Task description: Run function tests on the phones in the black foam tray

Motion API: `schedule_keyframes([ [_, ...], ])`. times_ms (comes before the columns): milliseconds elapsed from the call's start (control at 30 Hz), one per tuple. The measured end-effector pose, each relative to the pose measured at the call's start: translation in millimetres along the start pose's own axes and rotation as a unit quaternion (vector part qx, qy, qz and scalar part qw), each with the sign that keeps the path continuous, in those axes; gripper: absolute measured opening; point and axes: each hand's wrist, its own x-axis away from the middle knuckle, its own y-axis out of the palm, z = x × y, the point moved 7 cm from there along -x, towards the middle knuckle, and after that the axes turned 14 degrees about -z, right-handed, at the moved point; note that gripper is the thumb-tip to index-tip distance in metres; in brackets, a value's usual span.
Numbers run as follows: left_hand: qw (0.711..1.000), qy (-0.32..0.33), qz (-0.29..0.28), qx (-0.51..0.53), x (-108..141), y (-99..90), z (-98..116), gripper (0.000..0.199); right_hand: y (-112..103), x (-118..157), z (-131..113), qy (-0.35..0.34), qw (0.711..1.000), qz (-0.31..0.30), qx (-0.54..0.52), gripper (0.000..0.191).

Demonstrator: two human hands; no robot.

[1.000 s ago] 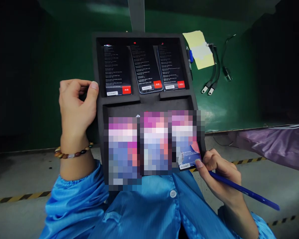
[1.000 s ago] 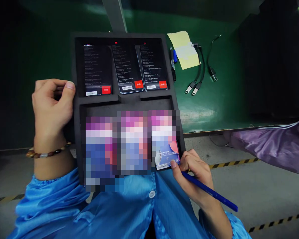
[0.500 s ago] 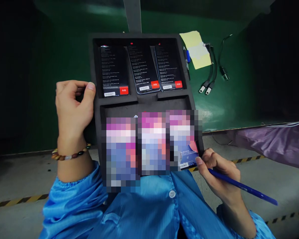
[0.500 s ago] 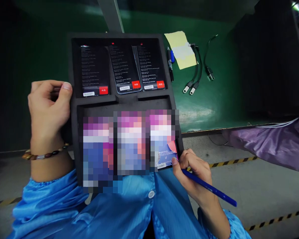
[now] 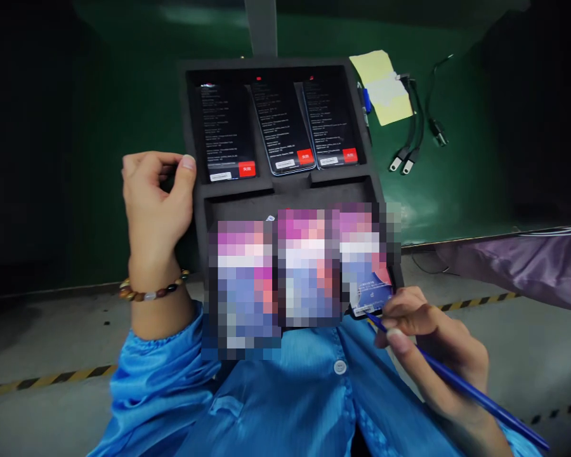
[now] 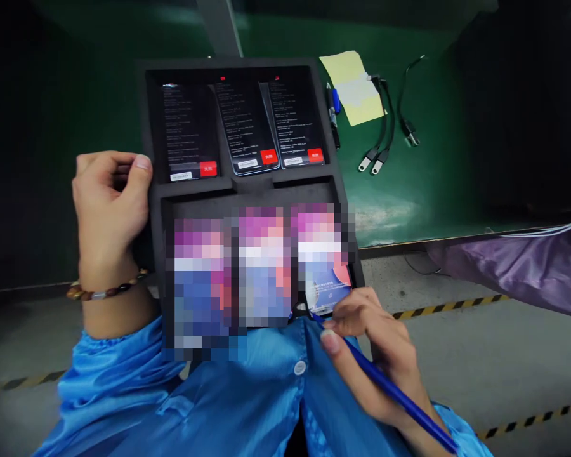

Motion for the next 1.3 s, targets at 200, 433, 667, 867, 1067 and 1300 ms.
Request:
schedule_keyframes([
  [200,1.000,0.004,-0.008,0.000,3,2.0,1,0.021,39,-22,-21,-0.022,0.995,-0.045,0.088,0.038],
  [433,1.000,0.003,-0.018,0.006,5,2.5,2,0.019,49,-22,-16,-0.015,0.993,-0.049,0.102,0.042],
  [667,1.000,0.001,-0.022,0.006,5,2.3,5,0.015,52,-21,-14,-0.008,0.992,-0.054,0.112,0.039],
  [867,1.000,-0.009,-0.028,0.009,5,1.9,4,0.019,48,-18,-8,-0.007,0.994,-0.038,0.101,0.039],
  [1067,1.000,-0.002,-0.027,0.016,5,1.9,5,0.018,45,-19,-10,-0.008,0.994,-0.040,0.106,0.040],
  [1300,0.999,0.000,-0.030,0.013,5,1.5,6,0.026,50,-26,-21,-0.023,0.997,-0.049,0.057,0.039],
])
